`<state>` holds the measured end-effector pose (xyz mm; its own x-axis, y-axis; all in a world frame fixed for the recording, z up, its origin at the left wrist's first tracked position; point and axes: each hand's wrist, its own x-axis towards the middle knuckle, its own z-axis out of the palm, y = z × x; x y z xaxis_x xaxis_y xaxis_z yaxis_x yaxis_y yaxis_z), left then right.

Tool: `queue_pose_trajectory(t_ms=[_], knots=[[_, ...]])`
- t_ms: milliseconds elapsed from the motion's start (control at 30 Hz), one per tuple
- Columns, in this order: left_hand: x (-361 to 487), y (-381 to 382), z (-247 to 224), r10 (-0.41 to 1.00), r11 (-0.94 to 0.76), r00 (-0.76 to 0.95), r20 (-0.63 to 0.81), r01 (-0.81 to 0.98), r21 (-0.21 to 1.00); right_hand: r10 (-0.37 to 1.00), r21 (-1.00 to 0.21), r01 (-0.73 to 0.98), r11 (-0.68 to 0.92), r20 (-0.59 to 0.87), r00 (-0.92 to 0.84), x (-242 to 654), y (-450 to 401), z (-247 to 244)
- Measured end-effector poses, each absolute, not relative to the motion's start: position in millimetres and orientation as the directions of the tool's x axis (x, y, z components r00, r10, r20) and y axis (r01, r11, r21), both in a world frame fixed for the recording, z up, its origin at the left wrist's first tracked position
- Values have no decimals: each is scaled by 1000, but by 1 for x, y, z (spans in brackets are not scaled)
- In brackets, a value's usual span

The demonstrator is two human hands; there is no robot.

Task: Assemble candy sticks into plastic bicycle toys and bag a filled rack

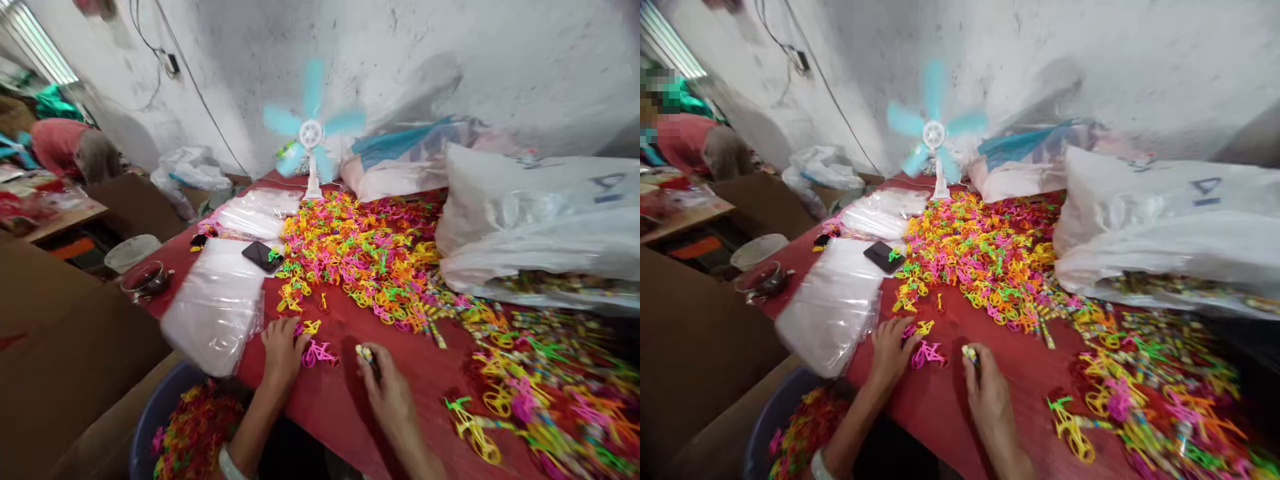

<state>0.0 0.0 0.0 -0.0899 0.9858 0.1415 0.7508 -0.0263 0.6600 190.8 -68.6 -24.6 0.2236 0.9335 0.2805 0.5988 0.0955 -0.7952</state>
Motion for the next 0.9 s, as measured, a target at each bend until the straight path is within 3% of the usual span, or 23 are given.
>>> queue_pose_trajectory(t_ms=[133,233,333,400,500,633,767,900], knots=[[2,11,-1,986,-69,-93,140,535,842,947,-824,548,144,275,164,179,-61,-25],[0,12,1,984,-40,-146,104,389,920,960,-858,505,95,213,182,182,-62,-28],[-7,11,8,973,52,-229,-40,48,997,969,-903,430,-1,105,223,189,-65,-31],[-15,9,17,953,97,-258,-159,-236,967,969,-919,390,-53,47,241,192,-66,-31],[-22,5,32,933,167,-210,-294,-470,867,968,-939,332,-93,-7,249,188,-66,-25],[-11,-9,45,901,349,-45,-432,-520,780,983,-984,151,-93,-66,172,173,-67,-5],[16,-24,46,867,476,131,-482,-505,720,981,-980,-62,-189,-192,38,169,-71,14],[38,-33,42,856,475,124,-501,-572,669,949,-918,-248,-308,-314,-18,175,-81,17]])
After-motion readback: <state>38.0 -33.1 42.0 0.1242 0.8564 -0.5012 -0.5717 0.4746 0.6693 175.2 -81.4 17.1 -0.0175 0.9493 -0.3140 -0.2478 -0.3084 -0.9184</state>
